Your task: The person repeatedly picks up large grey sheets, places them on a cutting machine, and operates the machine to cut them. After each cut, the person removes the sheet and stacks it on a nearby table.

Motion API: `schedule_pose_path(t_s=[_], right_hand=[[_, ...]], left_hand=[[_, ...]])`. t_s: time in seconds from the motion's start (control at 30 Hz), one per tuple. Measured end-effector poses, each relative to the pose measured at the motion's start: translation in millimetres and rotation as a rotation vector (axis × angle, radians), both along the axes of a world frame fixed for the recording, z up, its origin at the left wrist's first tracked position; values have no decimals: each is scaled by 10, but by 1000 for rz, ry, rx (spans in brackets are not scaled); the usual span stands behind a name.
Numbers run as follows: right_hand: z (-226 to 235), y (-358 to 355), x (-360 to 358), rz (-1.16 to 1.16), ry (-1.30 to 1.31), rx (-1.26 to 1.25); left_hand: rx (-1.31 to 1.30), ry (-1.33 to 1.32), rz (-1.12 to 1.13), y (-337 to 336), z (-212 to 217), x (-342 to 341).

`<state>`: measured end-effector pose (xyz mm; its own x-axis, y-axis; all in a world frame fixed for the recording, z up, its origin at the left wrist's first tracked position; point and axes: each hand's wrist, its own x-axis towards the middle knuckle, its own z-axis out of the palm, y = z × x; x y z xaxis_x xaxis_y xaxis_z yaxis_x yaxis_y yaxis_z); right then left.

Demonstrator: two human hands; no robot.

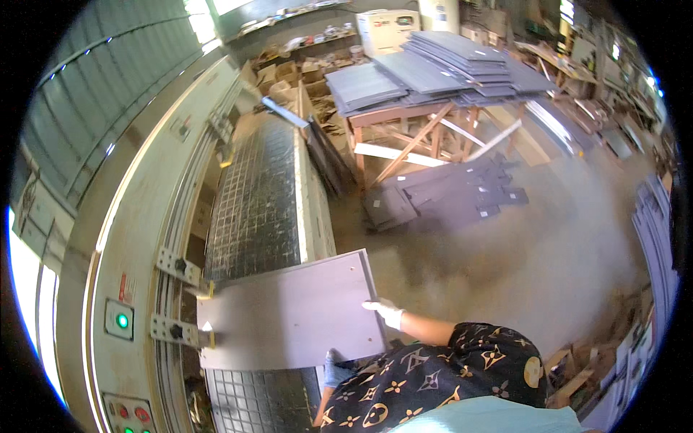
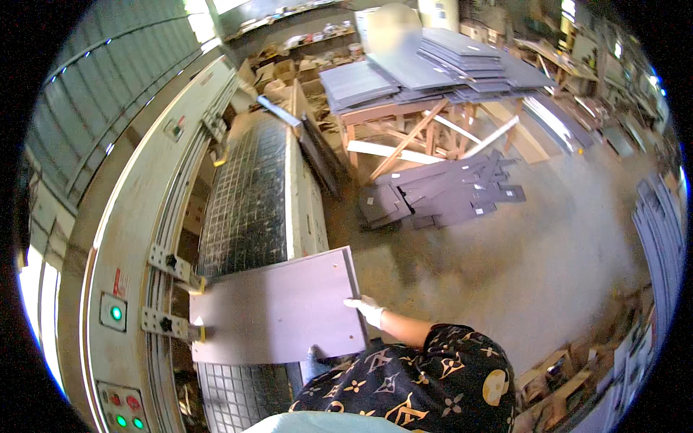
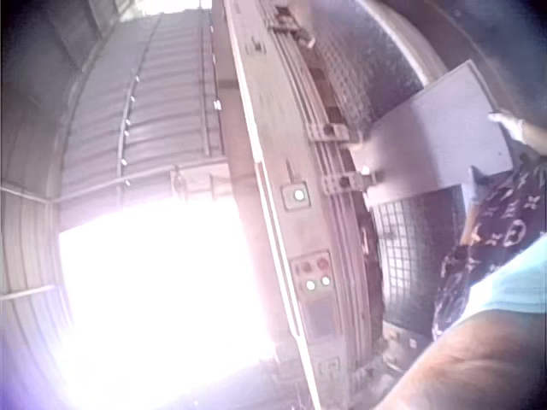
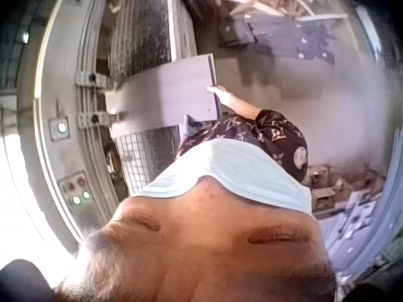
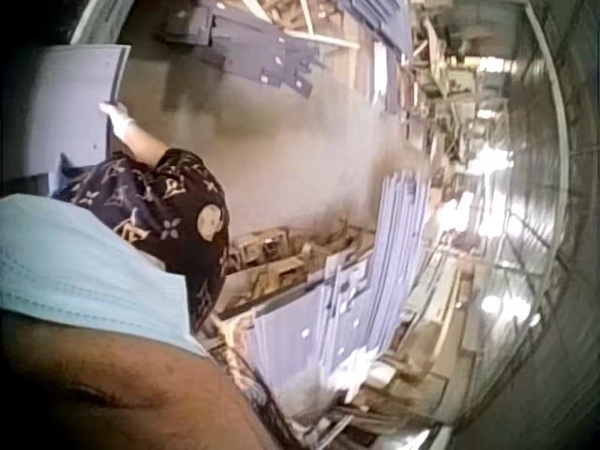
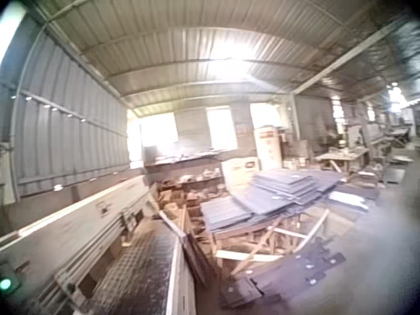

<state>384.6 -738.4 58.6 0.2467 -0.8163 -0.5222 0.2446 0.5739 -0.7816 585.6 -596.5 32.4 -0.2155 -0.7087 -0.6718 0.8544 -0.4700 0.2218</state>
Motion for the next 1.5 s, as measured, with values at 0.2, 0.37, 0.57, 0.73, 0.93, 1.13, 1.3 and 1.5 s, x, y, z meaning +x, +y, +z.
schedule_pose_path(t_s=[0.2, 0.37, 0.57, 0.73, 0.93, 1.13, 1.3, 1.5], right_hand=[[698, 50, -1096, -122, 207, -43], [1346, 106, -2338, -197, 447, -200], [1884, 205, -3426, -484, 405, -350], [1218, 179, -4668, -763, 561, -453], [1823, -624, -4775, -1082, 232, -511], [1915, -2356, -4819, -1168, 49, -559], [1925, -4320, -4756, -1135, 92, -493], [2143, -6264, -4760, -1234, -11, -162]], left_hand=[[24, -250, 431, -131, 174, 52], [-79, -61, 113, -477, 380, -415], [-215, 69, 9, -1576, 631, -1557], [-417, -5, -136, -2795, 1138, -2590], [-520, -7, -335, -4589, 1700, -3588], [-598, 45, -427, -6506, 2291, -4416], [-846, -93, -606, -6563, 1660, -5203], [-854, -624, -245, -7863, 2009, -5424]])
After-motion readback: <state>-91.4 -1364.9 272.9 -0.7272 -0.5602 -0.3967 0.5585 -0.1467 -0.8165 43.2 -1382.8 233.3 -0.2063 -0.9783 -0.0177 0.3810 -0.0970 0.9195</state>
